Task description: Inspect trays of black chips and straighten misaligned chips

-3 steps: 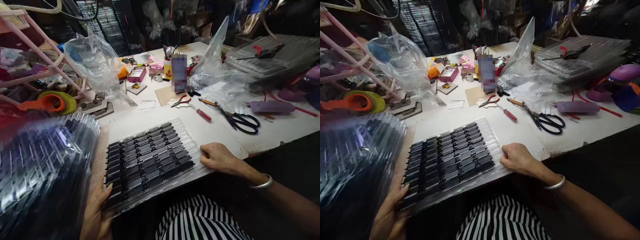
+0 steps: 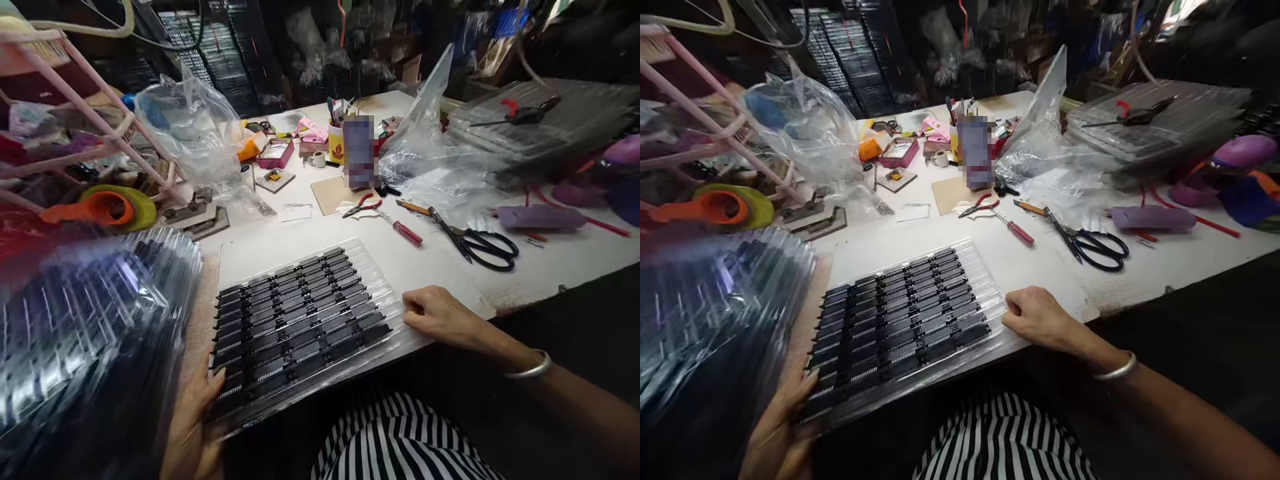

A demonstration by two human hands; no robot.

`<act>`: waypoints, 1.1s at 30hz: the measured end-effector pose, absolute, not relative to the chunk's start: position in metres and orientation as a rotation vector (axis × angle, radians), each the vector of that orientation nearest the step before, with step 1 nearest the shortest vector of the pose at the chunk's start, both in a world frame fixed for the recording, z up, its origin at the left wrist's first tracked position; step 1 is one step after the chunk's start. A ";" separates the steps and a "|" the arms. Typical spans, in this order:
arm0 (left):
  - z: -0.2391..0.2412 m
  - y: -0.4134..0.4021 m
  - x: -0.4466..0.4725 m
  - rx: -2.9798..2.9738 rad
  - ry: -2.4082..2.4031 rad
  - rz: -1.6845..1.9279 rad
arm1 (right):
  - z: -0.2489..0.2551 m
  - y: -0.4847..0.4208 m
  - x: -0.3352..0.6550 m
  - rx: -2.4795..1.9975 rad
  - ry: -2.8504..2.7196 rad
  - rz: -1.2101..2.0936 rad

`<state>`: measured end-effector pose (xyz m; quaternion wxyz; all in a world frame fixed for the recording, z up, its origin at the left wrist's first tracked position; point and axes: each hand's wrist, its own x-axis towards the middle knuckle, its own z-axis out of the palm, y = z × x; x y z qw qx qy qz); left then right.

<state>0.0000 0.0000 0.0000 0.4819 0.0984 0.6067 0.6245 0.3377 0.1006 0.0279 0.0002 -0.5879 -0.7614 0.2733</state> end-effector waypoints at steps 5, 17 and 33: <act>-0.002 0.002 -0.006 0.130 1.392 1.506 | 0.036 0.101 0.339 -1.819 -2.234 0.951; -0.004 0.005 -0.009 0.045 1.348 1.566 | 0.013 0.096 0.328 -0.861 -0.381 2.000; -0.002 0.009 -0.005 0.080 1.238 1.527 | 0.004 0.089 0.290 -0.835 -0.108 1.812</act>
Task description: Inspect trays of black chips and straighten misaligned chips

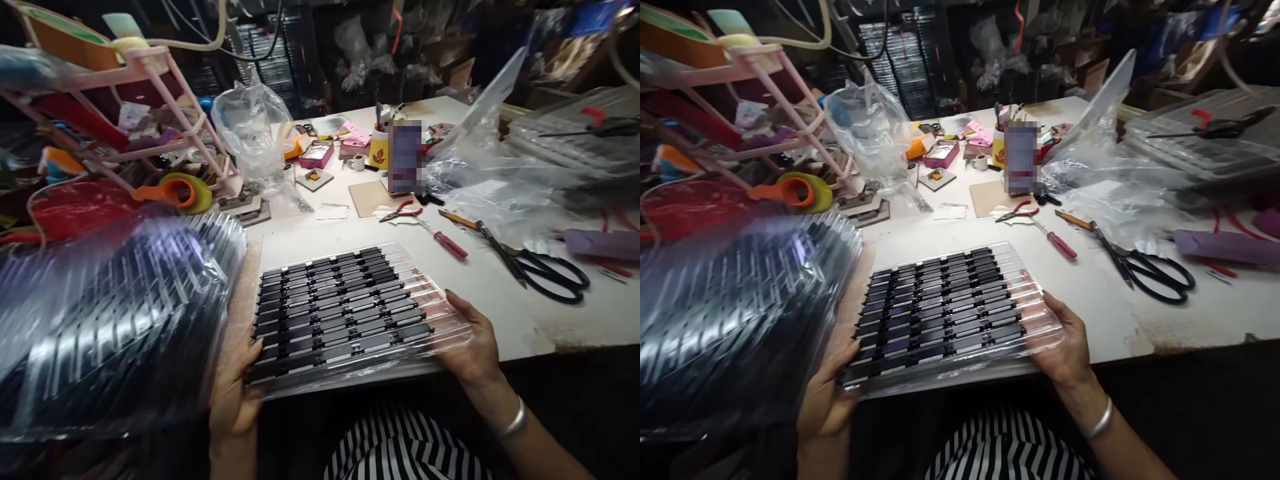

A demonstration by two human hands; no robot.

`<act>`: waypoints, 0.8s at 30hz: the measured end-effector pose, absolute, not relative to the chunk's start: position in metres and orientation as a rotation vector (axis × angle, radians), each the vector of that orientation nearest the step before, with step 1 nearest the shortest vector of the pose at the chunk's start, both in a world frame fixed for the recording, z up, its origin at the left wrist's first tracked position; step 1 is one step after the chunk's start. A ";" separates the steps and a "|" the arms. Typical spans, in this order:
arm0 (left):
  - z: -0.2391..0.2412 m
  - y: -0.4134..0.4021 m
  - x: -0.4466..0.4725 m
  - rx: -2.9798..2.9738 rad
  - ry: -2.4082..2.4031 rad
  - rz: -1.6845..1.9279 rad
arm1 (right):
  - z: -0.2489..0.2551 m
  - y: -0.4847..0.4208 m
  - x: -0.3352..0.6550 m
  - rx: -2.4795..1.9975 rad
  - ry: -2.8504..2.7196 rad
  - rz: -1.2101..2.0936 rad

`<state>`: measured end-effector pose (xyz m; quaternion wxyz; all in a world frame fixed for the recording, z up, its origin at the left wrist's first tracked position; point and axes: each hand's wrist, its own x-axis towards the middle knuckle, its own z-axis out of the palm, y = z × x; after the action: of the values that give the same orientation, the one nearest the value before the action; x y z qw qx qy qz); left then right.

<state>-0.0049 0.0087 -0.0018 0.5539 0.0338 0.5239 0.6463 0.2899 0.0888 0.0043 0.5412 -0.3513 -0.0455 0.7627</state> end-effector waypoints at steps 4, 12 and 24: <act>0.000 0.007 0.001 0.110 1.117 1.504 | -0.002 0.090 0.292 -0.901 -0.127 1.827; -0.008 -0.007 -0.004 0.093 1.117 1.527 | -0.004 0.089 0.297 -0.877 -0.223 2.015; -0.013 -0.002 -0.010 0.106 1.160 1.494 | -0.017 0.088 0.307 -1.092 -0.346 2.158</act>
<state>-0.0105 -0.0025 -0.0129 0.5842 0.0453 0.4969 0.6401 0.3074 0.0878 -0.0170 0.3420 -0.4199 -0.1330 0.8301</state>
